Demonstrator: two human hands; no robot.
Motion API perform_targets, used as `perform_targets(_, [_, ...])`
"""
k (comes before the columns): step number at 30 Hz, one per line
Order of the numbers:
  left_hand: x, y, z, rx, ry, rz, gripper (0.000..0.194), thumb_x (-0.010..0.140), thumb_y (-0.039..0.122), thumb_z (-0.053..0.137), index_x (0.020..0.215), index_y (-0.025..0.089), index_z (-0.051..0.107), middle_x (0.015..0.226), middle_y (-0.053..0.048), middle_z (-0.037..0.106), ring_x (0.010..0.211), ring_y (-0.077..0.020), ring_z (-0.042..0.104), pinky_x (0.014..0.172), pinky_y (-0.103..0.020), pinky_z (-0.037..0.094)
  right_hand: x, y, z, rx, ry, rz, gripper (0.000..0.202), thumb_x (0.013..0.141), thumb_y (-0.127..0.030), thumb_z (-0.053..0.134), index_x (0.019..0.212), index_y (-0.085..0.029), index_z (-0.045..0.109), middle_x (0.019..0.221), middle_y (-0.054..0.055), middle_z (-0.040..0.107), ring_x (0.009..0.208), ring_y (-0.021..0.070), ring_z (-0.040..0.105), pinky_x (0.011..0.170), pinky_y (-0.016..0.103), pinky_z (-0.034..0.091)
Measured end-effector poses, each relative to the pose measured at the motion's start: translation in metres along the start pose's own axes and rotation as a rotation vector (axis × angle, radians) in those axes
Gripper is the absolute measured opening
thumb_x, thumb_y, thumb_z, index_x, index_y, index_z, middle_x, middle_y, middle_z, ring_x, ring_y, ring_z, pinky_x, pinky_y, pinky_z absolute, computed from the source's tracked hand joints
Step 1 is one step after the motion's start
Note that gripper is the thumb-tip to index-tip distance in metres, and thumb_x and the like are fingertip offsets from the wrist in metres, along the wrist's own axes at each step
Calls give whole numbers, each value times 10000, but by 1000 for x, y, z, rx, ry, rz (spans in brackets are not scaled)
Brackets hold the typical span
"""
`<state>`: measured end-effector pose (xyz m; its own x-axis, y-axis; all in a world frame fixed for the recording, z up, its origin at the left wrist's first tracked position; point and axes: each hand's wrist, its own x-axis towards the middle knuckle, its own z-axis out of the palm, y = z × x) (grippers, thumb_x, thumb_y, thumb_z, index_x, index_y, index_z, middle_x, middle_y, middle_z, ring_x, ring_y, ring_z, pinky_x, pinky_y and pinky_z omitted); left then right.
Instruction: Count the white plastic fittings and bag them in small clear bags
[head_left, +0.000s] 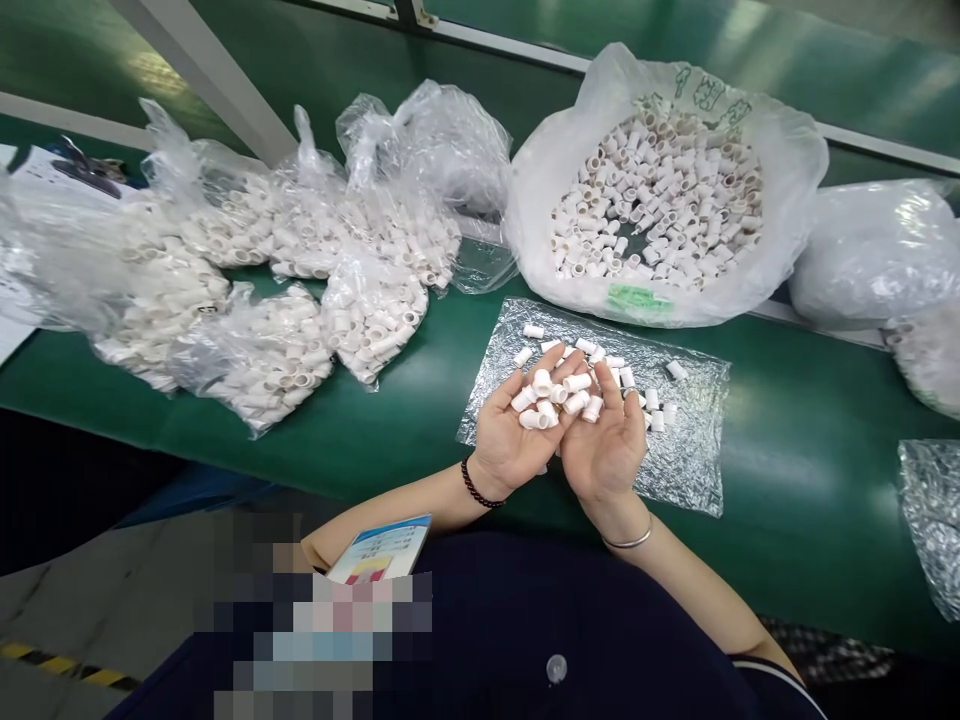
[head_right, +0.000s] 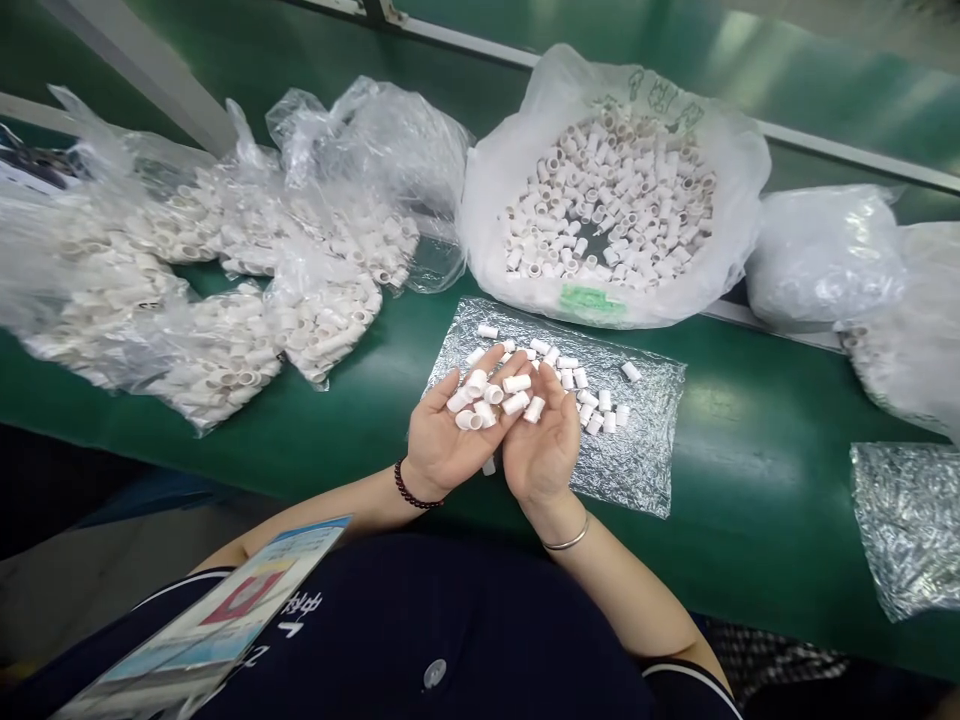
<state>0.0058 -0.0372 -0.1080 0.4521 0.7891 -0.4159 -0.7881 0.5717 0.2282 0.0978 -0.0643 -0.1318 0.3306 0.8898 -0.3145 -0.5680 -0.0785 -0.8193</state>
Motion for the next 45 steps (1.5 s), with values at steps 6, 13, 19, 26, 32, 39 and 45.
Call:
perform_targets(6, [0, 0, -5, 33, -21, 79, 499, 997, 434, 277, 1345, 196, 543, 1373, -66, 588, 1427, -236, 374, 1162, -441, 337, 1, 0, -5, -24, -67, 13, 564, 923, -622, 279, 1261, -241, 521, 1368, 109, 554, 1327, 245, 499, 1096, 538, 425])
perform_targets(13, [0, -4, -5, 67, -22, 162, 533, 1003, 478, 235, 1282, 195, 590, 1368, -60, 594, 1429, -220, 372, 1169, -403, 319, -5, -4, 0, 86, -54, 55, 543, 933, -589, 258, 1254, -237, 519, 1423, 98, 523, 1347, 230, 485, 1129, 535, 391])
perform_targets(19, [0, -5, -3, 104, 22, 290, 508, 1005, 438, 239, 1270, 216, 611, 1369, -44, 598, 1432, -218, 366, 1184, -414, 305, -8, -5, 2, 66, -89, 70, 591, 921, -627, 239, 1278, -246, 517, 1477, 83, 468, 1358, 237, 471, 1116, 542, 411])
perform_targets(26, [-1, -13, -7, 165, -35, 416, 509, 1020, 396, 212, 1201, 204, 646, 1390, -47, 581, 1401, -219, 418, 1200, -420, 287, -13, -4, 4, 268, -37, 145, 512, 916, -583, 349, 1224, -248, 584, 1403, 58, 550, 1331, 212, 497, 1161, 491, 357])
perform_targets(32, [0, -19, -14, 212, -108, 498, 480, 1010, 453, 276, 1267, 216, 605, 1409, -53, 566, 1420, -219, 388, 1226, -435, 239, -16, -6, 9, 448, 24, 199, 451, 913, -545, 426, 1154, -235, 648, 1303, 45, 625, 1280, 208, 537, 1172, 456, 338])
perform_targets(39, [2, -25, -17, 320, -69, 596, 550, 960, 580, 347, 1377, 249, 486, 1508, -64, 453, 1467, -250, 295, 1232, -463, 220, -18, -2, 9, 405, 27, 181, 463, 902, -568, 406, 1141, -248, 640, 1275, 45, 643, 1257, 212, 562, 1166, 475, 344])
perform_targets(45, [6, -29, -28, 498, -113, 710, 451, 947, 414, 528, 1383, 309, 476, 1518, -44, 436, 1462, -265, 305, 1219, -497, 257, -19, 4, 8, 371, -22, 96, 457, 890, -569, 424, 1150, -248, 618, 1311, 58, 622, 1289, 239, 538, 1178, 530, 305])
